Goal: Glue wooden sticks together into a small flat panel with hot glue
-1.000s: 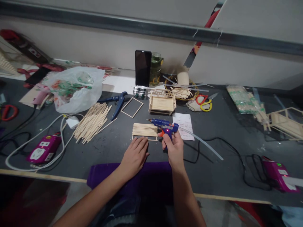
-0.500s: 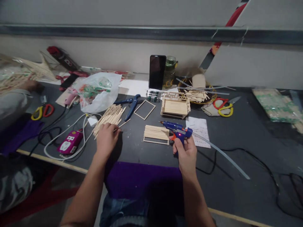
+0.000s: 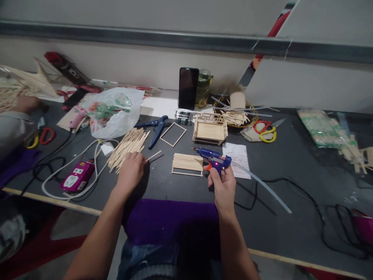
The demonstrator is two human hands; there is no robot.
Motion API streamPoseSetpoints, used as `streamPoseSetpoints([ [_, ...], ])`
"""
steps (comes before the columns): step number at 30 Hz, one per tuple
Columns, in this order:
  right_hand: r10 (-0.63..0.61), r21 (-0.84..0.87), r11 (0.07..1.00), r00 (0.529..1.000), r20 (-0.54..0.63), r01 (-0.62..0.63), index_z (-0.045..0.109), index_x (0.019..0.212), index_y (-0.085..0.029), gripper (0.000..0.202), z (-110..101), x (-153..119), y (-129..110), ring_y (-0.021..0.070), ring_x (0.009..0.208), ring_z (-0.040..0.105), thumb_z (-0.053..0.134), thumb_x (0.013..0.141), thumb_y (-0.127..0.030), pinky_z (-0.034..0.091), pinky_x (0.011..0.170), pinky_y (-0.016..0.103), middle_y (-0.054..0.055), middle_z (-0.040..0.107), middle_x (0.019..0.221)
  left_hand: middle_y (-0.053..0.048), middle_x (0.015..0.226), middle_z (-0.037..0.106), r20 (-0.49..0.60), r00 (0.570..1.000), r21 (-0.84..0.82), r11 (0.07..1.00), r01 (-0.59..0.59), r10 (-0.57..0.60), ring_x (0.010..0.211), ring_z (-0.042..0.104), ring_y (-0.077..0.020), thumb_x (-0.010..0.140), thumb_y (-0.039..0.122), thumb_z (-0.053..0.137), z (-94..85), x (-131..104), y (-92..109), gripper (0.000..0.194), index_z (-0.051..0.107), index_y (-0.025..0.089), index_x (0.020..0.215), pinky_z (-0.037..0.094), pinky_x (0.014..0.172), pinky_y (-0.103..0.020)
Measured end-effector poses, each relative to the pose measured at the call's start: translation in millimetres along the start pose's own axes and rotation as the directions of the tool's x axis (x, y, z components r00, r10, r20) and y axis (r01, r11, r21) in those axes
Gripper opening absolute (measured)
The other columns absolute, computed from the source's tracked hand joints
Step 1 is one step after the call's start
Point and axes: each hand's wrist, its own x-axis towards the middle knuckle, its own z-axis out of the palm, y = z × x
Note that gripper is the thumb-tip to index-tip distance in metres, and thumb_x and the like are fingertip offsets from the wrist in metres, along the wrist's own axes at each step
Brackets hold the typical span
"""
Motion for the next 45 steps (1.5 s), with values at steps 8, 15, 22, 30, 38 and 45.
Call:
streamPoseSetpoints([
  [8,-0.022,0.002,1.0,1.0,-0.01,0.022,0.055,0.099,-0.022,0.018,-2,0,0,0.006,0.047,0.043,0.062,0.086,-0.032,0.035,0.045,0.021,0.001,0.068,0.087,-0.006,0.082,0.061,-0.125,0.914,-0.14,0.906,-0.4,0.385,0.078,0.051,-0.0212,0.094,0.011,0.04,-6.8,-12,78,0.021,0.061,0.017,0.09,0.042,0.07,-0.033],
  [15,-0.01,0.023,1.0,1.0,-0.006,0.01,0.055,0.098,-0.022,0.018,-1,1,0,0.0053,0.047,0.042,0.063,0.086,-0.033,0.035,0.044,0.021,0.001,0.068,0.087,-0.006,0.081,0.06,-0.125,0.852,-0.082,0.851,-0.519,0.508,0.081,0.052,-0.0207,0.093,0.014,0.047,6.7,-8,103,0.015,0.059,0.016,0.084,0.039,0.067,-0.032],
  [22,-0.006,0.027,1.0,1.0,-0.004,0.006,0.055,0.099,-0.022,0.019,-1,2,1,0.005,0.046,0.042,0.063,0.085,-0.033,0.035,0.043,0.02,0.001,0.068,0.086,-0.005,0.081,0.059,-0.144,0.853,-0.063,0.856,-0.514,0.502,0.08,0.05,-0.0208,0.092,0.015,0.051,19.5,-5,102,0.011,0.06,0.016,0.086,0.037,0.065,-0.032],
  [30,-0.001,0.016,1.0,1.0,0.014,0.001,0.056,0.098,-0.022,0.017,0,1,2,0.0049,0.047,0.043,0.063,0.086,-0.032,0.035,0.044,0.02,0.001,0.068,0.087,-0.006,0.082,0.06,-0.151,0.863,-0.052,0.867,-0.495,0.483,0.08,0.051,-0.0212,0.091,0.015,0.051,22.7,-3,105,0.012,0.061,0.016,0.085,0.038,0.065,-0.032],
  [38,-0.004,-0.011,1.0,1.0,0.015,0.004,0.055,0.099,-0.022,0.017,-1,0,3,0.0048,0.047,0.043,0.062,0.086,-0.032,0.036,0.044,0.02,0.001,0.068,0.088,-0.012,0.107,0.066,-0.187,0.846,-0.07,0.852,-0.519,0.499,0.098,0.059,-0.0226,0.093,0.019,0.048,20.8,-25,116,0.023,0.061,0.01,0.111,0.046,0.082,-0.034],
  [45,0.001,-0.019,1.0,0.999,0.033,0.0,0.055,0.101,-0.023,0.017,-1,-1,3,0.0054,0.048,0.044,0.061,0.087,-0.031,0.036,0.045,0.021,0.001,0.067,0.089,-0.013,0.134,0.058,-0.175,0.84,-0.071,0.844,-0.532,0.514,0.128,0.049,-0.0264,0.096,0.036,0.046,31.5,-44,123,0.042,0.055,0.009,0.126,0.035,0.108,-0.043],
])
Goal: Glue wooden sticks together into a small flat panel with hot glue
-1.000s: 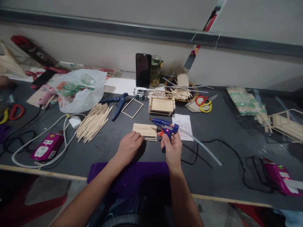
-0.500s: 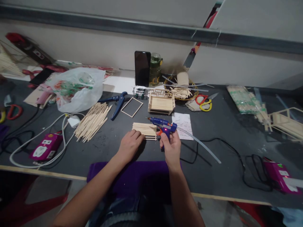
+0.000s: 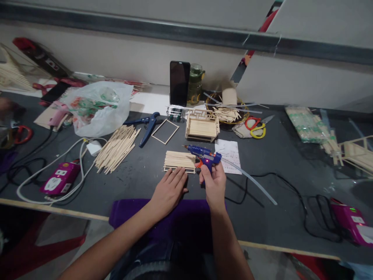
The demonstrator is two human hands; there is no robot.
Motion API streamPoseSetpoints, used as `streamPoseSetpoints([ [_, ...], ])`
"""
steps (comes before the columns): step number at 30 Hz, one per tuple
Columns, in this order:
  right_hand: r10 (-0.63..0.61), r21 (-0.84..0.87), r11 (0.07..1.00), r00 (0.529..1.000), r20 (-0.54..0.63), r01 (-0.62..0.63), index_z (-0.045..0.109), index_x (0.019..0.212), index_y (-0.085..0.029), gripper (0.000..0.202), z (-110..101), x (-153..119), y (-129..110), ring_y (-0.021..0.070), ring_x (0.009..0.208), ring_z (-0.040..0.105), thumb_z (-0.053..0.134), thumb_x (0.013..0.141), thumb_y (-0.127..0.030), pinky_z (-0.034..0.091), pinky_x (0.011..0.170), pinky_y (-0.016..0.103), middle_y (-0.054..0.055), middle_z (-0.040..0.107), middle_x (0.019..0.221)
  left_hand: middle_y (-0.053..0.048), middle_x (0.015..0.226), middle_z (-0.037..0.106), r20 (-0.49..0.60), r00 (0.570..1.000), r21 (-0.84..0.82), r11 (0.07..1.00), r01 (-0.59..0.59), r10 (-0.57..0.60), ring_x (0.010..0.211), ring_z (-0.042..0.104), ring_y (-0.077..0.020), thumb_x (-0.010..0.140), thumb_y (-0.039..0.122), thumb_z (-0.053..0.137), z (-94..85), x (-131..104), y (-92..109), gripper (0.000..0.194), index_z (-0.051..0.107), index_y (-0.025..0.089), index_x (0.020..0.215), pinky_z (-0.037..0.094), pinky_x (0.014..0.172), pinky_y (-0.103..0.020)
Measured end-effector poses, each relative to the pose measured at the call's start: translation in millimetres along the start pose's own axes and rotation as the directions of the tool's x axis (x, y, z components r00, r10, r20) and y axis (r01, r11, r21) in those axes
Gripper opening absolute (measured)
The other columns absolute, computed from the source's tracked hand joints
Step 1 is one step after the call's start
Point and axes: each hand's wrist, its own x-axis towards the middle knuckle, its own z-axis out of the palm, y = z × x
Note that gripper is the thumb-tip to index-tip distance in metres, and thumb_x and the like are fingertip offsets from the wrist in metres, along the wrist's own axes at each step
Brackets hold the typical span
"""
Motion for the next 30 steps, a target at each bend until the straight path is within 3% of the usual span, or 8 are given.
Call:
streamPoseSetpoints([
  [20,0.004,0.025,1.0,1.0,-0.001,-0.004,0.057,0.1,-0.022,0.018,-1,3,2,0.0047,0.046,0.043,0.062,0.086,-0.033,0.036,0.044,0.02,0.002,0.068,0.088,-0.015,0.139,0.053,0.041,0.999,-0.095,0.995,0.014,-0.01,0.132,0.046,-0.0259,0.096,0.032,0.044,1.0,2,-4,0.04,0.055,0.009,0.127,0.036,0.11,-0.043],
  [30,-0.005,-0.376,0.926,0.994,-0.108,-0.036,0.057,0.106,-0.018,0.033,-30,-14,-16,0.0074,0.044,0.045,0.065,0.082,-0.04,0.04,0.04,0.021,0.005,0.071,0.082,-0.015,0.14,0.051,0.078,0.997,-0.15,0.988,0.038,-0.027,0.133,0.044,-0.0279,0.094,0.03,0.046,-0.4,1,-5,0.039,0.054,0.01,0.127,0.035,0.11,-0.045],
])
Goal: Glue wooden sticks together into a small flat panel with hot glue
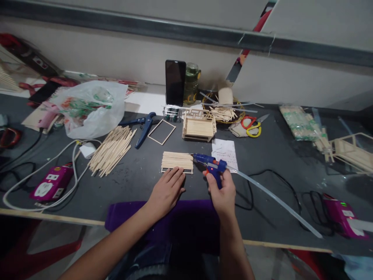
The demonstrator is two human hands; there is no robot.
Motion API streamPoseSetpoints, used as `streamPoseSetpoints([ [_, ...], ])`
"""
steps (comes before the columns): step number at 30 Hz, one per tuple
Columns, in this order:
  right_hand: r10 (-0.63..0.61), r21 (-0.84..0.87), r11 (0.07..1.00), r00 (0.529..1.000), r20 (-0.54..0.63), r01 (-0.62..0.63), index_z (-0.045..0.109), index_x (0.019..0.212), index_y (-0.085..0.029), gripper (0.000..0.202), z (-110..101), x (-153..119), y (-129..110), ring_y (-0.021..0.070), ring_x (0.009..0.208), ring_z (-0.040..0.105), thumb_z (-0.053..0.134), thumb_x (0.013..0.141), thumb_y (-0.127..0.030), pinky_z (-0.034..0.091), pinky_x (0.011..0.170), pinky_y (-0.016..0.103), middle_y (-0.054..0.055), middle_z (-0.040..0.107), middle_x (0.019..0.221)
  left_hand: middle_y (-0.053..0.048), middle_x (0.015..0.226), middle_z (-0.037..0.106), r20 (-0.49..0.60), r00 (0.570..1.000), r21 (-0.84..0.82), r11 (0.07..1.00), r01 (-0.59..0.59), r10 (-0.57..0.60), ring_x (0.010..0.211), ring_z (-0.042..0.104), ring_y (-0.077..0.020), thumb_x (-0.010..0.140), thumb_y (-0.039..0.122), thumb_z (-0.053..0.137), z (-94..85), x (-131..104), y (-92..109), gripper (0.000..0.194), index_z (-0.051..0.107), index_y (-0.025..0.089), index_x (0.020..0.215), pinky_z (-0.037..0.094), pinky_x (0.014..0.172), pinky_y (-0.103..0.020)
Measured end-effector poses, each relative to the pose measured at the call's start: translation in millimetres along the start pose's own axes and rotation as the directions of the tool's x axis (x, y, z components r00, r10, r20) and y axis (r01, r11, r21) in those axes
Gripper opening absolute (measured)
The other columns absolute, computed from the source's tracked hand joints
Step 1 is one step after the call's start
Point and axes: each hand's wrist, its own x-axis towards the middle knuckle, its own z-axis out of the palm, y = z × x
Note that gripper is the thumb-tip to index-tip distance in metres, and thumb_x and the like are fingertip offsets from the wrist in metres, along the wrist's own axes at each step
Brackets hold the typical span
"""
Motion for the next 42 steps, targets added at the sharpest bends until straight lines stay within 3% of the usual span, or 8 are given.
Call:
streamPoseSetpoints([
  [11,0.005,-0.129,0.992,1.0,-0.022,-0.008,0.058,0.112,-0.018,0.039,-6,-15,17,0.0102,0.046,0.049,0.062,0.083,-0.044,0.043,0.043,0.024,0.007,0.073,0.086,-0.014,0.138,0.054,-0.071,0.997,0.018,1.0,-0.01,0.011,0.13,0.047,-0.0268,0.095,0.03,0.045,3.4,-1,0,0.038,0.056,0.008,0.124,0.037,0.109,-0.042],
  [16,-0.007,-0.313,0.95,1.0,-0.025,-0.002,0.06,0.113,-0.019,0.042,-18,-17,20,0.0211,0.072,0.067,0.061,0.082,-0.048,0.052,0.062,0.032,0.009,0.074,0.092,-0.015,0.138,0.054,-0.05,0.999,0.034,0.999,-0.014,0.016,0.131,0.047,-0.0263,0.095,0.03,0.044,2.6,0,0,0.038,0.056,0.009,0.125,0.036,0.11,-0.043],
  [19,-0.016,-0.45,0.893,1.0,-0.01,0.01,0.062,0.113,-0.02,0.045,-26,-19,18,0.0259,0.086,0.069,0.059,0.081,-0.052,0.052,0.072,0.035,0.01,0.074,0.096,-0.015,0.138,0.054,-0.056,0.998,0.043,0.999,-0.016,0.018,0.131,0.047,-0.0265,0.095,0.029,0.044,2.8,-1,-1,0.038,0.055,0.008,0.125,0.036,0.11,-0.043],
  [23,-0.004,-0.55,0.835,1.0,0.009,0.008,0.063,0.113,-0.02,0.047,-32,-22,16,0.028,0.086,0.069,0.054,0.082,-0.055,0.051,0.071,0.036,0.011,0.074,0.094,-0.015,0.138,0.054,-0.046,0.999,0.038,0.999,-0.005,0.006,0.131,0.047,-0.0257,0.096,0.029,0.043,3.9,-1,-1,0.038,0.055,0.01,0.127,0.035,0.111,-0.044],
  [32,0.02,-0.61,0.792,0.999,0.035,0.005,0.063,0.112,-0.02,0.049,-31,-24,13,0.0289,0.086,0.068,0.049,0.083,-0.057,0.05,0.066,0.034,0.011,0.073,0.097,-0.016,0.134,0.057,-0.079,0.997,0.062,0.998,-0.022,0.027,0.127,0.05,-0.0275,0.095,0.028,0.045,1.7,0,1,0.038,0.057,0.007,0.124,0.038,0.108,-0.044],
  [42,-0.037,-0.63,0.773,0.997,0.072,0.074,0.061,0.116,-0.021,0.046,-30,-22,15,0.0281,0.085,0.068,0.05,0.085,-0.053,0.05,0.066,0.033,0.011,0.073,0.095,-0.015,0.134,0.057,-0.074,0.997,0.047,0.999,-0.01,0.014,0.126,0.051,-0.0261,0.096,0.029,0.044,3.4,0,1,0.037,0.058,0.008,0.124,0.037,0.109,-0.044],
])
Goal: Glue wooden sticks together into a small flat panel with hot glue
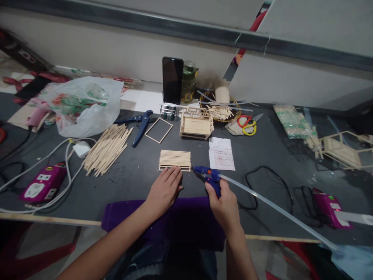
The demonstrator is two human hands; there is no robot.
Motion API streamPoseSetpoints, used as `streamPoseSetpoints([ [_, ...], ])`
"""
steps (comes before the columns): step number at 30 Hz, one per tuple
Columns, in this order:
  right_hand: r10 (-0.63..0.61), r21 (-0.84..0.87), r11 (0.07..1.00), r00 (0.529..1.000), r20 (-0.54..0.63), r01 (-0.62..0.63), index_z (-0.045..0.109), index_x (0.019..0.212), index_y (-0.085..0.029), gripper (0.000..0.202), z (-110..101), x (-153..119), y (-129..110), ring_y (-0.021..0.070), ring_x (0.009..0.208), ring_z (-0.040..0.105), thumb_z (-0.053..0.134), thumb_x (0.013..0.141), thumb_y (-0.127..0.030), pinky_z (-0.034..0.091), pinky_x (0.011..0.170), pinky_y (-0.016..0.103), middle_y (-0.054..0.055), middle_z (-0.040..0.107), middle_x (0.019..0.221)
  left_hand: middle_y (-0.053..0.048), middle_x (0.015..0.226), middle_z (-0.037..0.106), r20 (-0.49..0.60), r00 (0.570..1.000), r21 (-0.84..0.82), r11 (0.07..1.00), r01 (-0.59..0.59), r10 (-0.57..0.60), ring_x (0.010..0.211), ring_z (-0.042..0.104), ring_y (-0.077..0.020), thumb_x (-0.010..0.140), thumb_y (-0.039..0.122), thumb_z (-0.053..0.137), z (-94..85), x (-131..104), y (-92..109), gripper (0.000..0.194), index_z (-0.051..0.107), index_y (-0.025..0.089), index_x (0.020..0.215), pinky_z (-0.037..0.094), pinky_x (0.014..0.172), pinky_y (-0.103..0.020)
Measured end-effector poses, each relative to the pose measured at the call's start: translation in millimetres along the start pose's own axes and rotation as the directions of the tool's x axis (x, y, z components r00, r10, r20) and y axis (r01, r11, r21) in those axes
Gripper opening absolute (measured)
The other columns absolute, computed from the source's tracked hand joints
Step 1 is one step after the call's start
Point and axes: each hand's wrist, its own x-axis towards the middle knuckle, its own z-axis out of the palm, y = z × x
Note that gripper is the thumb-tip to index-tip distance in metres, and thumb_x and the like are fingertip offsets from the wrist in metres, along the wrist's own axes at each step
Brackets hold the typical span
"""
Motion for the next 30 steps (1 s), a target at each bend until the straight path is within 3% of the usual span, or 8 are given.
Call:
streamPoseSetpoints([
  [14,0.0,-0.036,0.999,1.0,0.016,0.001,0.06,0.119,-0.02,0.049,-1.1,1.8,-1.4,0.0287,0.085,0.068,0.048,0.084,-0.053,0.05,0.065,0.033,0.012,0.073,0.096,-0.015,0.134,0.057,0.019,1.0,0.014,1.0,0.005,-0.005,0.129,0.048,-0.0314,0.094,0.03,0.046,-3.4,1.2,1.7,0.038,0.059,0.007,0.122,0.037,0.108,-0.047],
  [22,0.024,-0.087,0.996,1.0,0.02,-0.023,0.06,0.116,-0.018,0.05,-3.7,2.6,-5.6,0.0291,0.079,0.069,0.046,0.084,-0.053,0.05,0.062,0.032,0.012,0.074,0.091,-0.013,0.134,0.058,0.033,0.999,0.035,0.999,0.01,-0.011,0.127,0.049,-0.0307,0.095,0.03,0.045,-3.7,1.0,1.9,0.04,0.057,0.007,0.125,0.037,0.107,-0.047],
  [30,0.036,-0.109,0.994,0.998,0.046,-0.031,0.058,0.12,-0.017,0.053,-3.8,2.5,-6.8,0.031,0.086,0.07,0.043,0.085,-0.053,0.051,0.066,0.034,0.014,0.073,0.097,-0.013,0.134,0.058,0.032,0.999,0.036,0.999,0.011,-0.012,0.128,0.049,-0.03,0.096,0.03,0.043,-3.0,1.0,2.0,0.039,0.058,0.008,0.125,0.036,0.108,-0.046],
])
